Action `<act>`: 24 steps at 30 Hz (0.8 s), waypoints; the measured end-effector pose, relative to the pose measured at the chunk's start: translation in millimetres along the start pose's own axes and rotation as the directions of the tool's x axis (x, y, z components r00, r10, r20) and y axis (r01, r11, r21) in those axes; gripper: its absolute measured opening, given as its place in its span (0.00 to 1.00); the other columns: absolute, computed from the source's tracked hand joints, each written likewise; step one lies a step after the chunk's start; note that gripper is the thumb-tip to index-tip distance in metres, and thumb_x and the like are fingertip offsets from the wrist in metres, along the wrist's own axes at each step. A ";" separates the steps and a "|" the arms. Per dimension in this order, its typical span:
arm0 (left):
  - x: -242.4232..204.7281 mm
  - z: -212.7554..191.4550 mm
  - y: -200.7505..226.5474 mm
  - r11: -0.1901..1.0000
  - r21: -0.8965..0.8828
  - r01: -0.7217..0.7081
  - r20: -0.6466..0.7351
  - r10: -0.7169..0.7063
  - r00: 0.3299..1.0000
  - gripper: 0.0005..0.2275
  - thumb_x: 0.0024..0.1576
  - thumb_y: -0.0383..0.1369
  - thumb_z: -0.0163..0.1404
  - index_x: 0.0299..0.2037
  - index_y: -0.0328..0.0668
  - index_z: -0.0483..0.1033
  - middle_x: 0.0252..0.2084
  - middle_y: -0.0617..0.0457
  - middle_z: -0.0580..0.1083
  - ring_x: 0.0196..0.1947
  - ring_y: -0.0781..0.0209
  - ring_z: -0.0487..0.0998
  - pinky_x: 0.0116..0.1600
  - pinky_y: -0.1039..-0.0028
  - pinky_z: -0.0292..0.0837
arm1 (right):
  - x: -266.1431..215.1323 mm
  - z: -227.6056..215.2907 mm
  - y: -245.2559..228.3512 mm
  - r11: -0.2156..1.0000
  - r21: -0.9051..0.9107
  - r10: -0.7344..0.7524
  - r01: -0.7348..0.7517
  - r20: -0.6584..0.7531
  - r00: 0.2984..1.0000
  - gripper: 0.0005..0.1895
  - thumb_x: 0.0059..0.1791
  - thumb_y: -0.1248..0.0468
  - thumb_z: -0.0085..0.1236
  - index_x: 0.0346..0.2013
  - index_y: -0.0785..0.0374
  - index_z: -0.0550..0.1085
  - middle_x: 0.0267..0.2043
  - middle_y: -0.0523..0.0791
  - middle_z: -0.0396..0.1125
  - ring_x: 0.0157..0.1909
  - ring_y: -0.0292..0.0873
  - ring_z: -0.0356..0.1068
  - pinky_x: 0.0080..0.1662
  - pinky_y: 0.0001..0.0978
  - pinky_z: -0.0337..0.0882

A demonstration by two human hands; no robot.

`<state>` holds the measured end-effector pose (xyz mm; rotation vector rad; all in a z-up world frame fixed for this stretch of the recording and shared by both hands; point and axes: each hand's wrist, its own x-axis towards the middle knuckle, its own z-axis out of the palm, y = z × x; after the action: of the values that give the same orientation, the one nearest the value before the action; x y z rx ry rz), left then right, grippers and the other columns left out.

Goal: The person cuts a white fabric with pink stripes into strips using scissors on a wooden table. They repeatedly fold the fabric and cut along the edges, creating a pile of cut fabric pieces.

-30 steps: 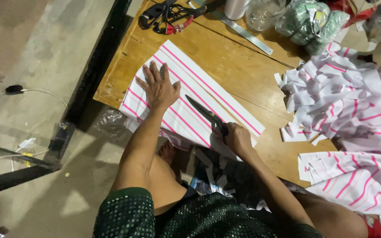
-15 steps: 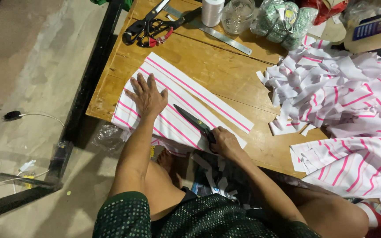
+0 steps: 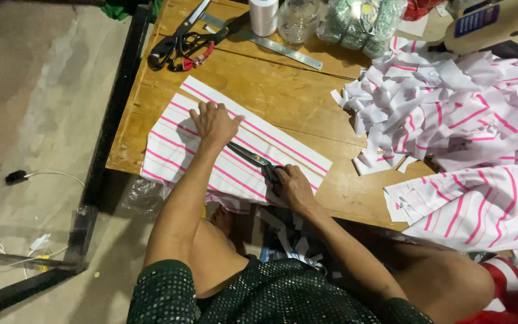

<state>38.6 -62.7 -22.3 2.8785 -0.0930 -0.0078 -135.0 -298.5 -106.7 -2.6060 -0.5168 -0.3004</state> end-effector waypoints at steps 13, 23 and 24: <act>79.6 95.1 111.8 0.877 -0.466 0.117 0.169 -0.042 0.985 0.07 0.52 0.37 0.60 0.33 0.45 0.80 0.33 0.48 0.79 0.40 0.43 0.83 0.41 0.58 0.79 | -19.0 -42.0 42.4 1.000 0.016 0.027 -0.025 -0.142 0.990 0.22 0.44 0.55 0.63 0.50 0.59 0.76 0.39 0.47 0.64 0.41 0.52 0.67 0.41 0.41 0.71; 83.0 -12.5 394.0 0.162 -0.969 -0.186 -0.085 0.485 0.870 0.03 0.54 0.24 0.56 0.34 0.40 0.74 0.31 0.46 0.79 0.32 0.57 0.84 0.36 0.73 0.71 | -10.4 -59.1 29.4 0.996 0.074 -0.029 0.043 -0.183 0.983 0.16 0.46 0.62 0.62 0.45 0.65 0.70 0.40 0.54 0.63 0.36 0.56 0.61 0.38 0.48 0.64; 81.3 -25.8 407.6 -0.017 -0.966 -0.257 -0.208 0.644 0.737 0.11 0.56 0.24 0.58 0.48 0.34 0.79 0.49 0.42 0.81 0.49 0.55 0.84 0.59 0.70 0.79 | -8.3 -61.7 27.0 0.990 0.102 -0.076 0.102 -0.231 0.970 0.09 0.48 0.64 0.58 0.37 0.66 0.67 0.38 0.54 0.61 0.33 0.56 0.59 0.35 0.49 0.62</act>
<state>94.5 -454.2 108.3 1.2958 -0.8120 -0.2893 -139.0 -352.9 -66.3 -2.4034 -0.5536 -0.5739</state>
